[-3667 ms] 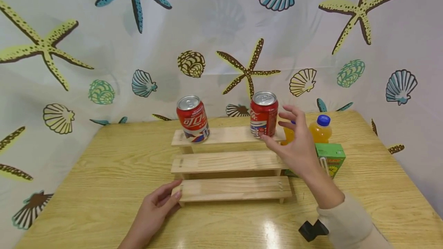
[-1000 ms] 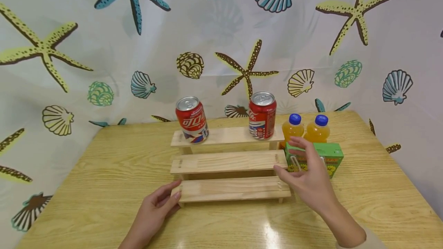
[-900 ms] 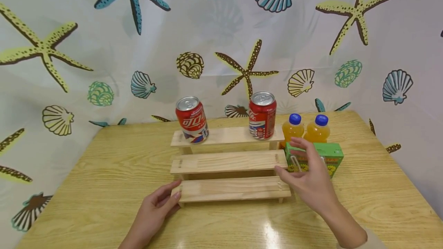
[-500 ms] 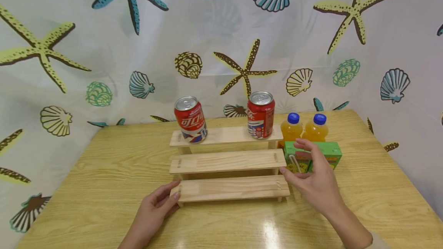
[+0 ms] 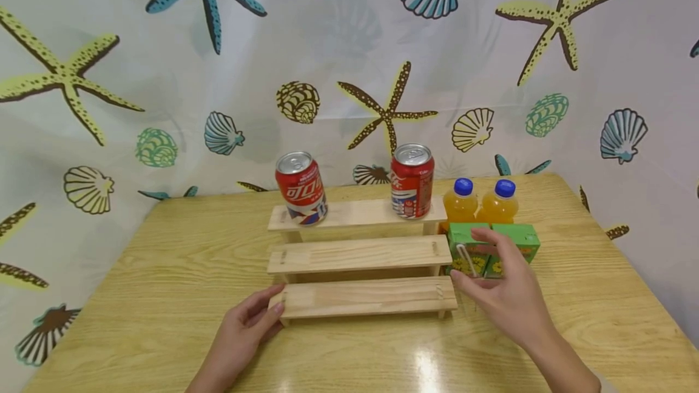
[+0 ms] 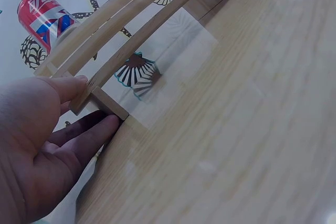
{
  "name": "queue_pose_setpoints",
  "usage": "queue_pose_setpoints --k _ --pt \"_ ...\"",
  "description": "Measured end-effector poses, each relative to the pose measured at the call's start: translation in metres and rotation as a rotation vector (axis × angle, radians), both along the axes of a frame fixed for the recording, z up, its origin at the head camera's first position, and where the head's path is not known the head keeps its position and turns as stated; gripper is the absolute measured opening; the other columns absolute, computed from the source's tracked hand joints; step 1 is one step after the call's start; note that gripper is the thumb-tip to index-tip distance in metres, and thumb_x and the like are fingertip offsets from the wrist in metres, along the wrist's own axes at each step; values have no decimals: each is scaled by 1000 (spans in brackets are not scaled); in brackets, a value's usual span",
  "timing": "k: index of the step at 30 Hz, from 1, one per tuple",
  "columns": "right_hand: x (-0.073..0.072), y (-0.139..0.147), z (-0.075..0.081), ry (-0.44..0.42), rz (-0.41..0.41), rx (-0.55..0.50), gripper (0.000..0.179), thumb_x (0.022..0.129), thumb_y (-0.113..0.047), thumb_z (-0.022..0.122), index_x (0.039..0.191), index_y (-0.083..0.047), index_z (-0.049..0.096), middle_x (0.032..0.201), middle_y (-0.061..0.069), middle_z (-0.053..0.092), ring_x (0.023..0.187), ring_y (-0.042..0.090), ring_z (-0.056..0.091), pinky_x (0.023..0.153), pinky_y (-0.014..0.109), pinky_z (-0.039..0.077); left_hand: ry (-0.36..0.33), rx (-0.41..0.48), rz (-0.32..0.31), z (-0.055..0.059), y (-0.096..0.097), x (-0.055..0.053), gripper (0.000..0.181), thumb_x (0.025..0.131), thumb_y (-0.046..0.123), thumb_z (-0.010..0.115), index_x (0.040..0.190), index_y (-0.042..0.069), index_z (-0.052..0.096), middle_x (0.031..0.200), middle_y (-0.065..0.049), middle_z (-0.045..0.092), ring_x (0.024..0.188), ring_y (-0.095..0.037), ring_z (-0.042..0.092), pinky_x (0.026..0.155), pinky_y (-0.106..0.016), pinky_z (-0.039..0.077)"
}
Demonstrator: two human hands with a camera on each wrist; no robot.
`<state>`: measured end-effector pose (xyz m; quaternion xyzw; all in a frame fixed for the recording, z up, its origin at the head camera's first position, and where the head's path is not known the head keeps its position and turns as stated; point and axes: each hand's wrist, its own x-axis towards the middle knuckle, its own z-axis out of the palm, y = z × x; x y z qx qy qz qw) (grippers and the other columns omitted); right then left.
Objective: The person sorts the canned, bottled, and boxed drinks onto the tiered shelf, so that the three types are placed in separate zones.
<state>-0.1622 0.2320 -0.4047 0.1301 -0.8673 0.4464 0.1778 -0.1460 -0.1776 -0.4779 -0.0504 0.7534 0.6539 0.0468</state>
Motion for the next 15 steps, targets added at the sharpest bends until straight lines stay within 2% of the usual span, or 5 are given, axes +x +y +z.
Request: queue_pose_setpoints --k 6,15 --pt "2 5 -3 5 -15 -10 71 82 -3 81 143 -3 44 138 14 53 112 -12 50 67 16 60 7 -5 -4 1 0 0 49 95 34 70 139 16 59 146 -20 52 130 -34 57 90 -26 60" --pt "4 10 -5 -7 -53 10 71 83 -8 82 143 -5 45 138 11 52 111 -13 47 68 14 59 5 -13 3 -1 -1 0 49 94 35 71 138 17 60 144 -18 54 129 -33 58 89 -25 60"
